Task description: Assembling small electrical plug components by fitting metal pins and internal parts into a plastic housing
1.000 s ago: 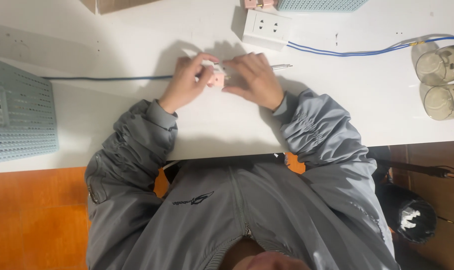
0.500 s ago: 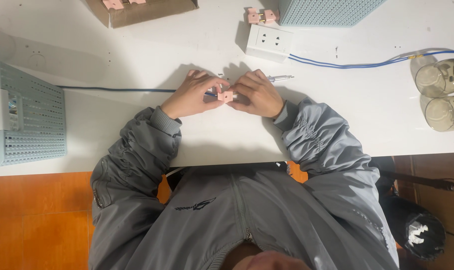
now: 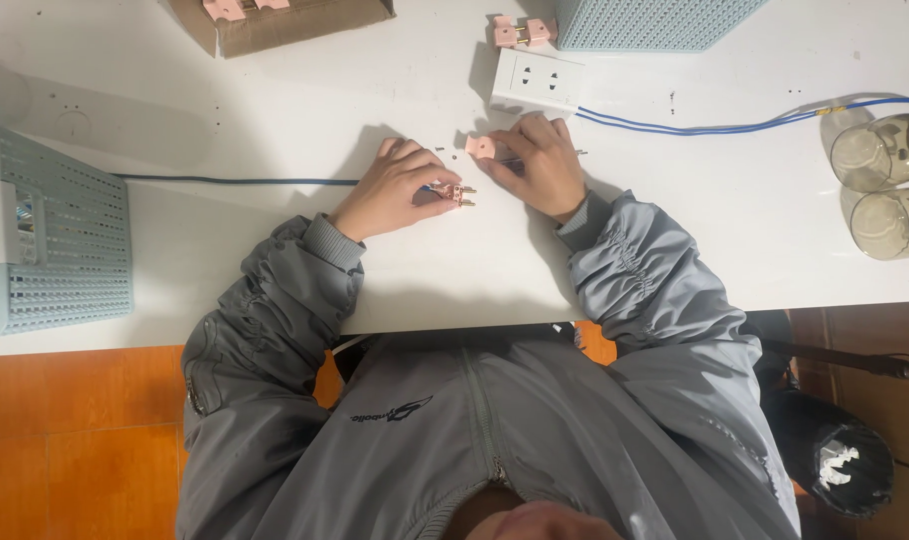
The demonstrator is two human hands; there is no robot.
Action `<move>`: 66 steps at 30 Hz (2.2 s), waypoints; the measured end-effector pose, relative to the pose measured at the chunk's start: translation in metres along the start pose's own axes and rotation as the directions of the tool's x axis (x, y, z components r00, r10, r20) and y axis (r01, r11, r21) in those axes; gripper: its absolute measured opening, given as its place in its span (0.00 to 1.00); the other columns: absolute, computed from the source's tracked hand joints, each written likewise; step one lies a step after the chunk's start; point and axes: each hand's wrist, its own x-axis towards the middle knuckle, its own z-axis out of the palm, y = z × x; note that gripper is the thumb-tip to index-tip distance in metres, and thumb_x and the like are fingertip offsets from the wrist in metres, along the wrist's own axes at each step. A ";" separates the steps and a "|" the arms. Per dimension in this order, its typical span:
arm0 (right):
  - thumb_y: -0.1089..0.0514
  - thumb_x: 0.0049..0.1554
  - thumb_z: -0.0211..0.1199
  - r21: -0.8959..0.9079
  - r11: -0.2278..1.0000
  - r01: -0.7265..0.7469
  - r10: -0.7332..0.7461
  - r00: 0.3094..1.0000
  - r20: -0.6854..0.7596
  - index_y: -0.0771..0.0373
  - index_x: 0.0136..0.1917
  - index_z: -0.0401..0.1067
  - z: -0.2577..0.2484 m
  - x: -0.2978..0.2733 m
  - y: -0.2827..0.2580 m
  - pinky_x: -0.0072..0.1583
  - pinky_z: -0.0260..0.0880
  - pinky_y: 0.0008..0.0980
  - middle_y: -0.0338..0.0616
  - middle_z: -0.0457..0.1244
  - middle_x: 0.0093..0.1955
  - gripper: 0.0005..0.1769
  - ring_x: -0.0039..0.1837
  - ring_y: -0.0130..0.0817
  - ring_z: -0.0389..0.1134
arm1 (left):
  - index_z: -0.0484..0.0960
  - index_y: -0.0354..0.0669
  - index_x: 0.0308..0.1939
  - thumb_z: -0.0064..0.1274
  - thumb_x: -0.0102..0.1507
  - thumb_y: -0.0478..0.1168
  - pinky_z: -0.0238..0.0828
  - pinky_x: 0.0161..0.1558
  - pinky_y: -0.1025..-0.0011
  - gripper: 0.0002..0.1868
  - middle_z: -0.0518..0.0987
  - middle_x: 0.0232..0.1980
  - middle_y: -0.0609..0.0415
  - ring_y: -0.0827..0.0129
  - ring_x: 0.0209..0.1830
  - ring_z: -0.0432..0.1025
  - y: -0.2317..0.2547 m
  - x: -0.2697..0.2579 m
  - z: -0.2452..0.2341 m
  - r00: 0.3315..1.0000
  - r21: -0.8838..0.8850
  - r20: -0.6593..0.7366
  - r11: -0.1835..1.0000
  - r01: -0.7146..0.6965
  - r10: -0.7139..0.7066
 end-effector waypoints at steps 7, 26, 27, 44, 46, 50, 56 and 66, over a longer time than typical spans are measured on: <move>0.43 0.70 0.75 -0.066 0.997 -0.045 0.050 0.996 0.079 0.62 0.65 0.85 0.007 -0.003 0.005 0.62 0.59 0.40 0.43 0.66 0.50 0.22 0.54 0.38 0.65 | 0.91 0.58 0.59 0.64 0.76 0.59 0.56 0.71 0.50 0.16 0.79 0.50 0.61 0.66 0.58 0.68 -0.003 -0.001 0.008 0.995 0.105 -0.062 0.992 -0.068 0.075; 0.40 0.64 0.84 0.062 0.998 0.009 -0.017 0.990 0.137 0.68 0.65 0.82 -0.034 -0.020 0.040 0.65 0.66 0.49 0.53 0.69 0.55 0.32 0.61 0.51 0.69 | 0.92 0.59 0.56 0.70 0.74 0.57 0.61 0.66 0.51 0.14 0.80 0.51 0.60 0.63 0.57 0.71 -0.014 0.000 -0.013 0.949 0.095 -0.274 0.986 -0.134 0.155; 0.41 0.65 0.83 0.052 0.998 0.018 -0.025 0.991 0.134 0.65 0.61 0.83 -0.031 -0.022 0.045 0.65 0.66 0.47 0.50 0.68 0.54 0.26 0.60 0.49 0.69 | 0.92 0.59 0.58 0.71 0.74 0.56 0.60 0.65 0.51 0.14 0.80 0.52 0.61 0.63 0.57 0.71 -0.022 -0.001 -0.018 0.943 0.121 -0.299 0.986 -0.115 0.147; 0.74 0.75 0.52 0.227 0.972 0.057 -0.071 0.996 0.054 0.74 0.69 0.67 -0.018 -0.016 0.045 0.68 0.73 0.56 0.65 0.68 0.65 0.11 0.65 0.62 0.69 | 0.93 0.45 0.71 0.70 0.79 0.52 0.56 0.67 0.56 0.21 0.84 0.59 0.59 0.59 0.60 0.70 -0.065 -0.023 -0.028 0.974 0.262 -0.228 0.963 0.057 0.004; 0.50 0.80 0.61 0.154 0.957 0.246 -0.234 0.968 -0.094 0.68 0.62 0.66 -0.001 -0.007 0.040 0.43 0.66 0.33 0.42 0.61 0.45 0.17 0.39 0.33 0.57 | 0.88 0.58 0.75 0.64 0.76 0.59 0.54 0.75 0.47 0.25 0.86 0.68 0.54 0.54 0.68 0.72 -0.062 -0.019 -0.023 0.979 0.171 -0.200 0.983 0.070 -0.035; 0.33 0.76 0.63 -0.011 0.991 0.136 -0.136 0.990 0.030 0.60 0.68 0.72 -0.005 -0.008 0.015 0.59 0.68 0.46 0.50 0.75 0.62 0.29 0.60 0.51 0.77 | 0.94 0.62 0.62 0.64 0.75 0.62 0.57 0.75 0.54 0.18 0.89 0.52 0.65 0.69 0.51 0.78 -0.017 -0.003 -0.018 0.991 0.099 -0.130 0.995 -0.006 0.019; 0.56 0.70 0.66 -0.054 0.992 0.112 -0.106 0.989 0.102 0.54 0.72 0.79 0.008 -0.019 0.045 0.60 0.65 0.45 0.42 0.73 0.53 0.18 0.54 0.49 0.74 | 0.93 0.58 0.53 0.74 0.72 0.53 0.57 0.66 0.64 0.11 0.81 0.45 0.70 0.72 0.37 0.70 0.005 0.000 -0.016 0.990 -0.062 -0.109 0.993 -0.097 0.090; 0.59 0.72 0.66 -0.018 0.983 0.183 -0.181 0.981 0.074 0.44 0.66 0.86 -0.003 -0.002 0.013 0.57 0.62 0.36 0.33 0.67 0.42 0.14 0.46 0.35 0.66 | 0.94 0.56 0.55 0.70 0.73 0.51 0.69 0.58 0.66 0.11 0.83 0.57 0.63 0.68 0.51 0.74 0.004 -0.001 -0.025 0.998 -0.143 0.059 0.990 -0.015 0.023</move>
